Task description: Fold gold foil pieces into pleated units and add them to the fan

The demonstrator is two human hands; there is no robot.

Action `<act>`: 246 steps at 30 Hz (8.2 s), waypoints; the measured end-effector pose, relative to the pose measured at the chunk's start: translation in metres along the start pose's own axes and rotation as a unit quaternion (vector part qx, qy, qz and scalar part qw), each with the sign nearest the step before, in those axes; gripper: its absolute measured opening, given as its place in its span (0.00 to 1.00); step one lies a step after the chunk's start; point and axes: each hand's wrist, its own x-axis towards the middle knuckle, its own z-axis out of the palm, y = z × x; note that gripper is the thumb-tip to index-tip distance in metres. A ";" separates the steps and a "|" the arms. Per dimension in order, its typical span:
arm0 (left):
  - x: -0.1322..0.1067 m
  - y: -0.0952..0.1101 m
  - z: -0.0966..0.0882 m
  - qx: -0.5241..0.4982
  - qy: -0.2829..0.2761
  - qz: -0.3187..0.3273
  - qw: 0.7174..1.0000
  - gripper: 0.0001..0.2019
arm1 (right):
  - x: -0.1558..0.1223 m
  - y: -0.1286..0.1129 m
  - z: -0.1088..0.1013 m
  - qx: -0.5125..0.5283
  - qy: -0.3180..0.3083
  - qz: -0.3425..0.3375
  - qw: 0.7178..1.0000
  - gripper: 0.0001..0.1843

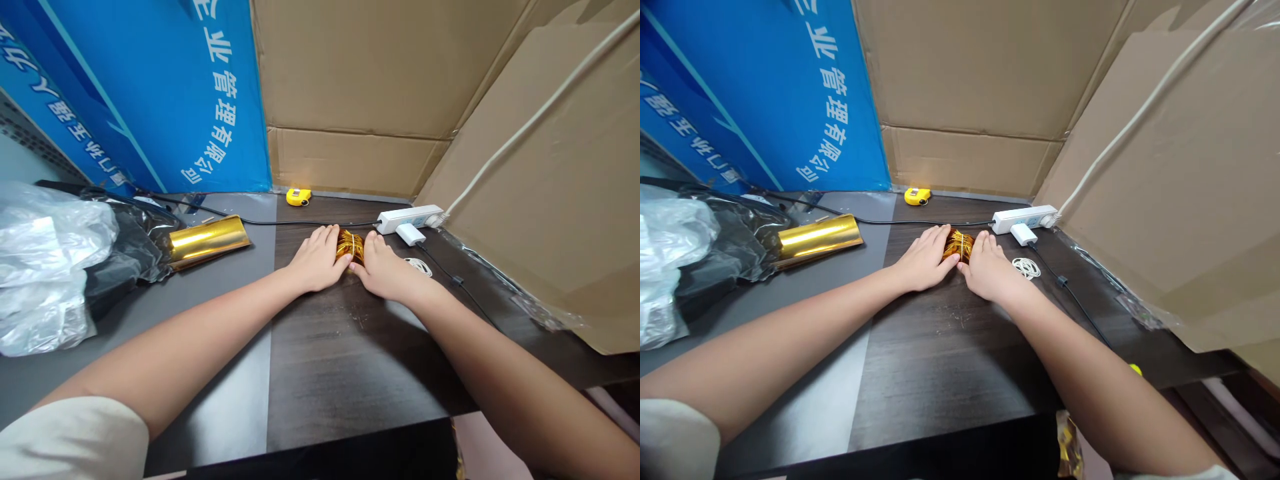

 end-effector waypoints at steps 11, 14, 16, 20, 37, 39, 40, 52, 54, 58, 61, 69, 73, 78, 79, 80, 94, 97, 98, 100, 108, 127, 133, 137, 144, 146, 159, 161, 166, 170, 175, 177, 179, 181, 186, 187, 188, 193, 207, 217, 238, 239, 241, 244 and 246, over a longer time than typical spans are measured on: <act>0.000 0.001 0.001 0.021 -0.003 -0.008 1.000 0.34 | 0.014 0.012 0.000 0.021 -0.059 -0.049 0.997 0.41; 0.000 0.002 0.001 0.028 0.008 -0.010 1.000 0.34 | 0.016 0.016 -0.003 0.028 -0.077 -0.065 0.995 0.43; 0.000 0.002 0.001 0.031 0.013 -0.015 0.999 0.34 | 0.017 0.018 -0.004 0.031 -0.083 -0.074 0.993 0.44; 0.001 0.002 0.002 0.031 0.017 -0.026 0.999 0.34 | 0.020 0.020 -0.003 0.031 -0.072 -0.084 0.993 0.45; 0.003 -0.003 0.005 0.060 0.010 -0.017 0.998 0.38 | 0.026 0.032 0.006 0.006 -0.037 -0.127 0.991 0.49; 0.003 -0.003 0.005 0.061 0.007 -0.018 0.998 0.38 | 0.027 0.032 0.005 0.006 -0.030 -0.133 0.991 0.50; 0.003 -0.003 0.005 0.061 0.006 -0.017 0.998 0.39 | 0.027 0.032 0.004 0.007 -0.026 -0.136 0.990 0.51; 0.001 -0.005 0.003 0.083 0.006 0.002 0.997 0.36 | 0.022 0.028 0.002 0.031 0.040 -0.159 0.986 0.38; 0.002 -0.006 0.004 0.089 0.005 0.002 0.996 0.36 | 0.023 0.028 0.003 0.036 0.052 -0.163 0.985 0.40; 0.001 -0.004 0.005 0.097 0.002 -0.001 0.995 0.35 | 0.027 0.031 0.007 0.046 0.044 -0.179 0.982 0.49; 0.001 -0.002 0.007 0.100 0.003 -0.009 0.995 0.36 | 0.029 0.031 0.009 0.051 0.034 -0.181 0.982 0.49; -0.002 -0.001 0.007 0.098 0.030 -0.010 0.995 0.36 | 0.025 0.028 0.006 0.037 0.033 -0.155 0.987 0.50; -0.010 0.004 0.004 0.106 0.058 -0.019 0.993 0.35 | 0.020 0.023 0.001 0.021 0.033 -0.130 0.991 0.49; -0.018 0.012 0.005 0.115 0.069 -0.008 0.991 0.33 | 0.011 0.011 0.001 -0.006 0.029 -0.077 0.997 0.44; -0.018 0.013 0.006 0.116 0.070 -0.008 0.991 0.33 | 0.010 0.008 0.002 -0.012 0.027 -0.063 0.998 0.45; -0.018 0.014 0.006 0.116 0.069 -0.007 0.991 0.32 | 0.009 0.006 0.003 -0.017 0.025 -0.052 0.998 0.45; -0.014 0.011 0.003 0.109 0.058 -0.005 0.992 0.30 | 0.011 0.003 0.007 -0.018 0.014 -0.035 0.999 0.44; -0.016 0.010 0.003 0.114 0.059 -0.007 0.992 0.30 | 0.009 0.002 0.004 -0.027 0.020 -0.037 0.999 0.44; -0.016 0.010 0.004 0.116 0.059 -0.008 0.991 0.30 | 0.008 0.002 0.003 -0.030 0.022 -0.036 0.999 0.45; -0.016 0.009 0.004 0.122 0.058 -0.008 0.991 0.30 | 0.007 0.002 0.003 -0.036 0.022 -0.031 0.999 0.45; -0.015 0.007 0.004 0.138 0.048 0.009 0.989 0.28 | 0.007 0.001 0.002 -0.032 0.007 -0.008 0.999 0.42; -0.001 -0.010 -0.001 0.053 -0.013 0.020 0.998 0.33 | 0.025 0.031 0.002 0.033 -0.035 -0.076 0.996 0.45; 0.003 -0.018 -0.002 0.050 -0.016 0.038 0.998 0.35 | 0.029 0.037 0.002 0.053 -0.011 -0.122 0.991 0.41; 0.004 -0.017 -0.003 0.049 -0.026 0.035 0.998 0.37 | 0.032 0.044 0.008 0.055 -0.028 -0.131 0.989 0.46; 0.006 -0.015 -0.002 0.049 -0.042 0.031 0.997 0.37 | 0.034 0.051 0.006 0.069 -0.017 -0.152 0.986 0.45; 0.006 -0.015 -0.002 0.047 -0.047 0.035 0.997 0.36 | 0.033 0.049 0.002 0.074 -0.002 -0.166 0.983 0.42; 0.005 -0.015 -0.005 0.032 -0.029 0.031 0.999 0.29 | 0.035 0.041 -0.008 0.098 0.061 -0.223 0.968 0.18; 0.005 -0.015 -0.005 0.030 -0.021 0.038 0.999 0.24 | 0.034 0.041 -0.009 0.099 0.063 -0.226 0.967 0.17; 0.008 -0.016 -0.007 0.018 0.001 0.043 0.999 0.18 | 0.033 0.039 -0.011 0.107 0.072 -0.228 0.965 0.15; 0.009 -0.016 -0.007 0.008 0.018 0.040 0.999 0.15 | 0.034 0.039 -0.012 0.109 0.075 -0.222 0.966 0.14; 0.008 -0.016 -0.005 0.007 0.026 0.074 0.997 0.13 | 0.028 0.035 -0.016 0.116 0.074 -0.228 0.964 0.21; 0.007 -0.016 -0.005 0.006 0.027 0.091 0.995 0.13 | 0.025 0.031 -0.018 0.115 0.076 -0.240 0.961 0.24; 0.007 -0.016 -0.005 0.003 0.031 0.100 0.995 0.13 | 0.024 0.028 -0.020 0.111 0.074 -0.250 0.959 0.22; 0.007 -0.017 -0.005 -0.006 0.035 0.104 0.994 0.15 | 0.025 0.028 -0.021 0.114 0.067 -0.251 0.959 0.19; 0.006 -0.020 -0.003 -0.080 0.042 0.123 0.988 0.26 | 0.025 0.035 -0.026 0.171 0.066 -0.222 0.958 0.24; 0.006 -0.021 -0.002 -0.104 0.054 0.126 0.985 0.30 | 0.024 0.036 -0.027 0.195 0.071 -0.215 0.954 0.27; 0.006 -0.022 -0.001 -0.128 0.073 0.127 0.981 0.33 | 0.024 0.037 -0.028 0.220 0.079 -0.207 0.950 0.30; 0.004 -0.024 0.001 -0.236 0.197 0.116 0.944 0.32 | 0.024 0.031 -0.024 0.443 0.091 -0.123 0.883 0.40; -0.001 -0.018 -0.005 -0.214 0.216 0.169 0.938 0.08 | 0.018 -0.005 0.000 0.678 -0.011 -0.091 0.729 0.35; 0.001 -0.019 0.000 -0.111 0.188 0.136 0.966 0.12 | 0.020 -0.005 0.006 0.671 0.012 -0.103 0.734 0.31; 0.000 -0.023 -0.005 -0.150 0.245 0.234 0.929 0.05 | 0.018 -0.004 0.004 0.664 -0.001 -0.134 0.736 0.32; 0.001 -0.023 -0.006 -0.150 0.246 0.241 0.927 0.04 | 0.019 -0.003 0.004 0.662 0.001 -0.137 0.737 0.32; 0.002 -0.024 -0.007 -0.148 0.251 0.252 0.923 0.03 | 0.020 -0.001 0.003 0.655 0.006 -0.143 0.742 0.32; 0.002 -0.024 -0.007 -0.142 0.269 0.260 0.917 0.05 | 0.020 0.000 0.003 0.643 0.009 -0.153 0.750 0.31; 0.001 -0.023 -0.006 -0.138 0.280 0.263 0.913 0.05 | 0.020 0.000 0.003 0.636 0.014 -0.159 0.755 0.30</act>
